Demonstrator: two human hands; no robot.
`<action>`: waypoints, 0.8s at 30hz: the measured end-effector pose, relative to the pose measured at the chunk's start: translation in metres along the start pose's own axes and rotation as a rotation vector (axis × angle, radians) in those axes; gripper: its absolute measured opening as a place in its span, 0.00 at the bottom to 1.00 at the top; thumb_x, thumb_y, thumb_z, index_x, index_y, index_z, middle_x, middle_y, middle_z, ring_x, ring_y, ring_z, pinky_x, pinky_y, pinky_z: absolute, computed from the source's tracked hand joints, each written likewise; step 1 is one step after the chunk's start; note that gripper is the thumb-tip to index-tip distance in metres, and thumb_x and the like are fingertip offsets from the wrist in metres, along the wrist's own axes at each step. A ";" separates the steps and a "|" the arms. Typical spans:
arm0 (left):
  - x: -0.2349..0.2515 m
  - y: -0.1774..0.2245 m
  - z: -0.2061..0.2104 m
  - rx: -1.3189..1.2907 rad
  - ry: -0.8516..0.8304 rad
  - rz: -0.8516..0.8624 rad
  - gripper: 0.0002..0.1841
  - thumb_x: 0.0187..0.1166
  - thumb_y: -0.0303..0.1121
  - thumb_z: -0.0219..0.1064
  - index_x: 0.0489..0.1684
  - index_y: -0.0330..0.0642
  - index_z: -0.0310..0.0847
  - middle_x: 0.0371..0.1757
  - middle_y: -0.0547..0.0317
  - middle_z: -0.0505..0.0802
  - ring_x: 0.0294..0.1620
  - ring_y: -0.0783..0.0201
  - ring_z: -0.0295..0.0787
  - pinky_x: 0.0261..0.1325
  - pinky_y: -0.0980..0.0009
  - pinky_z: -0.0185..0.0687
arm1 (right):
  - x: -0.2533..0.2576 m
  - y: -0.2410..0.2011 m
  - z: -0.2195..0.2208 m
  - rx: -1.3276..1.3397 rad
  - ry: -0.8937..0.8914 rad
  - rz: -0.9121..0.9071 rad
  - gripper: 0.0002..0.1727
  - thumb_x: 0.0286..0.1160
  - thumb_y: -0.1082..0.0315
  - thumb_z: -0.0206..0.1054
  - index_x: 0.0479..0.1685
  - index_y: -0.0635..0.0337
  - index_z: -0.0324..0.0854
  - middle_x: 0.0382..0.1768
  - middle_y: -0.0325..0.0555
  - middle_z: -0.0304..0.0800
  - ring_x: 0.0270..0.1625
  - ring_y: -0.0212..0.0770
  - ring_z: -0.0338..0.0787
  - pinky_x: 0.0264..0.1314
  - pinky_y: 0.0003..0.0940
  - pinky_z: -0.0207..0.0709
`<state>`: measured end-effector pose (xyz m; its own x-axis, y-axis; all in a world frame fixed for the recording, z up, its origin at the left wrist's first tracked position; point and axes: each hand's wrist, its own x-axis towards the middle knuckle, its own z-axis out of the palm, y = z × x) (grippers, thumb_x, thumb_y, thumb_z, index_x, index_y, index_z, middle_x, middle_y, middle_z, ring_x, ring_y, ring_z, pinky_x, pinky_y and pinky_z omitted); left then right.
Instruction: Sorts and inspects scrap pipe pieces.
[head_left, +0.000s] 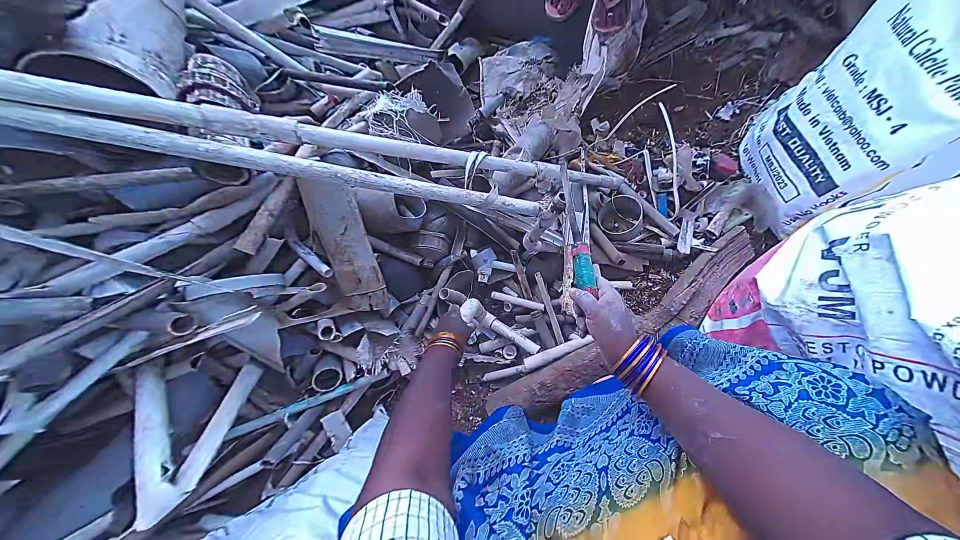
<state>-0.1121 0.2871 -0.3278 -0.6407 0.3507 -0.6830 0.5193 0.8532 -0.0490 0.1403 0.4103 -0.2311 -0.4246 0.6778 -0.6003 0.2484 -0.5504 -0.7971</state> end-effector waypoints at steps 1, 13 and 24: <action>-0.018 -0.003 -0.002 -0.046 0.034 0.030 0.37 0.81 0.38 0.71 0.85 0.29 0.60 0.77 0.30 0.80 0.80 0.37 0.77 0.82 0.42 0.68 | -0.003 -0.001 -0.001 0.022 -0.002 -0.024 0.15 0.92 0.67 0.57 0.68 0.66 0.70 0.27 0.41 0.73 0.20 0.32 0.72 0.25 0.25 0.71; -0.234 -0.059 -0.017 -0.210 1.349 0.513 0.19 0.62 0.27 0.74 0.48 0.20 0.86 0.47 0.28 0.93 0.54 0.28 0.90 0.68 0.35 0.74 | -0.122 0.016 0.018 -0.027 -0.613 -0.142 0.15 0.91 0.70 0.51 0.70 0.66 0.67 0.22 0.34 0.69 0.17 0.27 0.69 0.21 0.21 0.65; -0.303 -0.036 0.025 -1.283 1.217 0.032 0.35 0.69 0.30 0.81 0.72 0.21 0.69 0.58 0.29 0.88 0.60 0.47 0.88 0.68 0.54 0.78 | -0.169 0.003 -0.018 -0.442 -0.722 -0.403 0.14 0.79 0.68 0.62 0.60 0.63 0.77 0.27 0.34 0.75 0.20 0.25 0.70 0.25 0.22 0.66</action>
<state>0.0774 0.1408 -0.1375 -0.9688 -0.0766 0.2356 0.1921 0.3686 0.9095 0.2283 0.3032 -0.1334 -0.9516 0.2286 -0.2054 0.2100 -0.0041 -0.9777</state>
